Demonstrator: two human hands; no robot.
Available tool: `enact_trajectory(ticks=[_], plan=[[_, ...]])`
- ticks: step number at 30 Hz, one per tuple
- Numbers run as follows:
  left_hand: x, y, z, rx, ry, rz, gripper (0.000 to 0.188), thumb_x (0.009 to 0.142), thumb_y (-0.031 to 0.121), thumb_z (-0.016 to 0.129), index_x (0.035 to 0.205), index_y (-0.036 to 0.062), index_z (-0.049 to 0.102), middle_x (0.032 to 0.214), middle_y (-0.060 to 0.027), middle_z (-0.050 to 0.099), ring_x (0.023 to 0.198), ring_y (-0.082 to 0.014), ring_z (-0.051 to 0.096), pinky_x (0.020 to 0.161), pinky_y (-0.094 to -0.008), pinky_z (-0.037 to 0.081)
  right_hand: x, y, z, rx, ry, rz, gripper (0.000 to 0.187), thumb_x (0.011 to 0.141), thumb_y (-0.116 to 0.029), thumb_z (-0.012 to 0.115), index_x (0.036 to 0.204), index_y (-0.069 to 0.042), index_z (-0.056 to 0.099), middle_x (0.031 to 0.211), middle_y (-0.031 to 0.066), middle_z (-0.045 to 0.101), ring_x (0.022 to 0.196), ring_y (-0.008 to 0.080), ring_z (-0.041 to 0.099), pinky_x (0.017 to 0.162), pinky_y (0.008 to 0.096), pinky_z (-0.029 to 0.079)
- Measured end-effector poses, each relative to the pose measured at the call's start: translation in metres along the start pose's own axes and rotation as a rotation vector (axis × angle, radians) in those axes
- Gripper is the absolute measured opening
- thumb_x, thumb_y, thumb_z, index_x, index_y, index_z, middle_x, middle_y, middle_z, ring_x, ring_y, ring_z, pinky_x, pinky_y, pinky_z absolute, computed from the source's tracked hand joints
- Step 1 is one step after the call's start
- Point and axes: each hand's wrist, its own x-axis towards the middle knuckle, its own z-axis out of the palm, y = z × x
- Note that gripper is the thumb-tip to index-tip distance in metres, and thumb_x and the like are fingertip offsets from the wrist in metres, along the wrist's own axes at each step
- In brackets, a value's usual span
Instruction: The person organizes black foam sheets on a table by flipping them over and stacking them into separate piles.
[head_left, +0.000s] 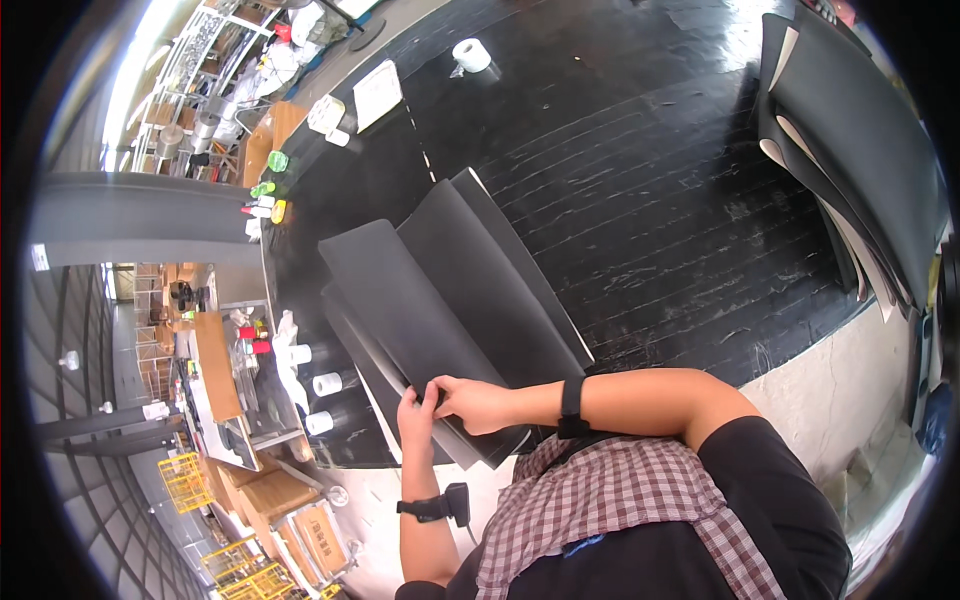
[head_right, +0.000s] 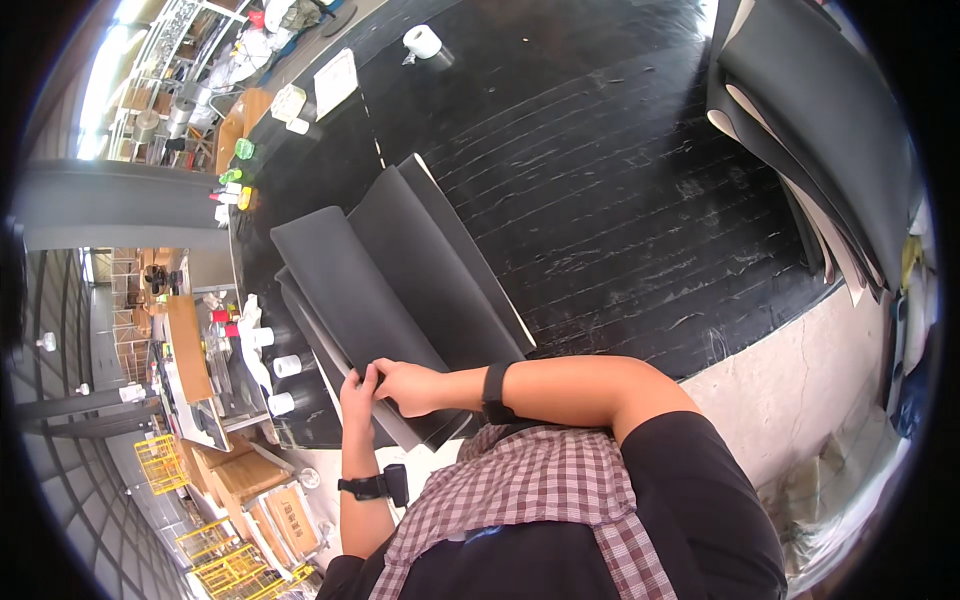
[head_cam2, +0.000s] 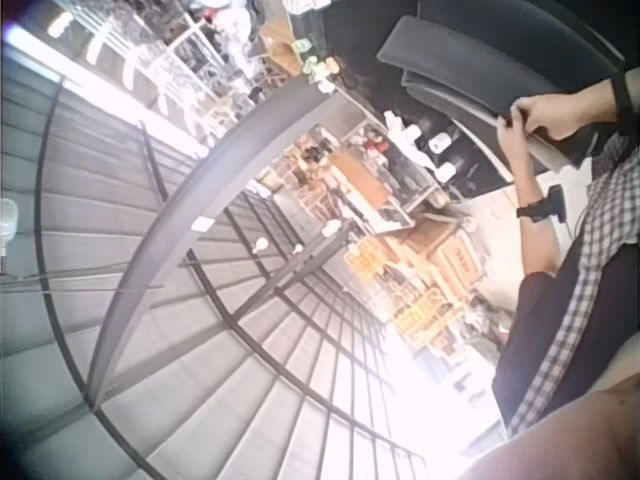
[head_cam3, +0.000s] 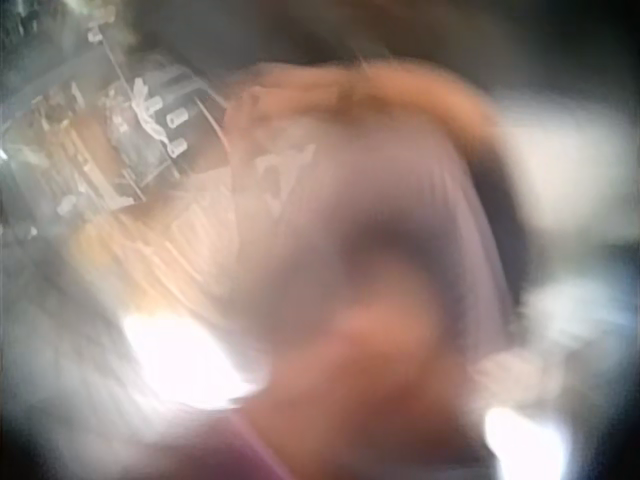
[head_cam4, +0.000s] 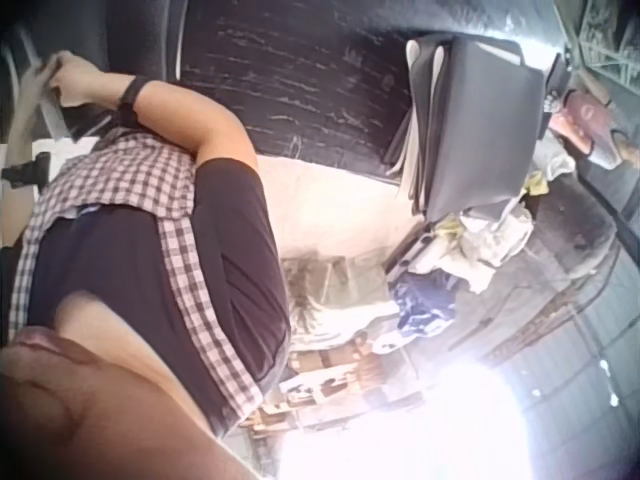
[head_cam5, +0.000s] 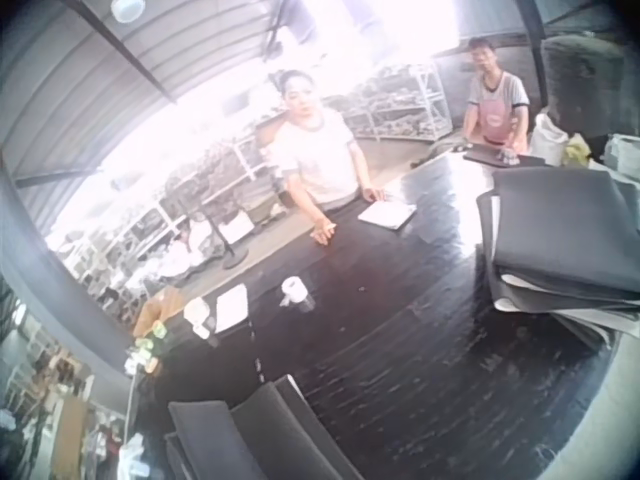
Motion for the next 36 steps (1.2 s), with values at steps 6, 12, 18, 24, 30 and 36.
enact_trajectory(ticks=[6,12,18,24,30,36], plan=[[0.014,-0.028,0.001,-0.418,-0.072,-0.201,0.039,0.087,0.028,0.063,0.113,0.0008,0.051,0.106,-0.0088,0.06,0.095,-0.0178,0.058,0.082,-0.0334,0.047,-0.019,0.016,-0.066,0.453,0.002,0.338,0.034,0.071,0.001,0.054,0.103,-0.004,0.067,0.123,0.0169,0.054,0.11,0.0222,0.056,0.088,0.0301,0.047],[0.021,-0.023,0.002,-0.478,-0.174,-0.247,0.044,0.089,0.025,0.061,0.121,-0.0024,0.047,0.116,-0.0105,0.058,0.103,-0.0216,0.057,0.09,-0.0342,0.045,-0.056,0.066,-0.111,0.058,0.749,0.523,0.048,0.072,-0.008,0.057,0.119,0.002,0.052,0.109,0.0212,0.057,0.1,0.0341,0.056,0.086,0.0391,0.046],[0.025,-0.027,-0.003,-0.49,-0.28,-0.273,0.047,0.09,0.028,0.058,0.125,0.0005,0.044,0.117,-0.0102,0.058,0.106,-0.022,0.057,0.089,-0.0362,0.047,-0.037,0.057,-0.094,-0.054,0.493,0.392,0.057,0.073,-0.022,0.065,0.124,-0.001,0.049,0.098,0.0186,0.056,0.092,0.0311,0.056,0.081,0.0385,0.046],[0.025,-0.034,-0.005,-0.523,-0.309,-0.251,0.049,0.091,0.031,0.056,0.129,0.0027,0.041,0.119,-0.0093,0.056,0.107,-0.0223,0.057,0.088,-0.0373,0.049,-0.018,0.019,-0.051,-0.133,0.325,0.278,0.059,0.078,-0.011,0.058,0.135,-0.011,0.043,0.107,0.0137,0.052,0.096,0.0294,0.055,0.083,0.036,0.046],[0.025,-0.032,-0.002,-0.516,-0.297,-0.233,0.051,0.091,0.031,0.057,0.129,0.0026,0.04,0.122,-0.0097,0.054,0.11,-0.023,0.055,0.091,-0.0381,0.047,-0.022,0.024,-0.056,-0.229,0.345,0.308,0.06,0.079,-0.011,0.06,0.136,-0.014,0.042,0.109,0.0137,0.053,0.095,0.0289,0.057,0.082,0.0359,0.047],[0.026,-0.029,0.0,-0.51,-0.31,-0.219,0.052,0.09,0.031,0.058,0.13,0.0028,0.039,0.123,-0.0094,0.054,0.111,-0.0229,0.055,0.092,-0.0379,0.046,-0.031,0.03,-0.068,-0.224,0.396,0.329,0.057,0.078,-0.01,0.062,0.132,-0.016,0.047,0.106,0.0138,0.053,0.089,0.0283,0.058,0.08,0.0349,0.048]])
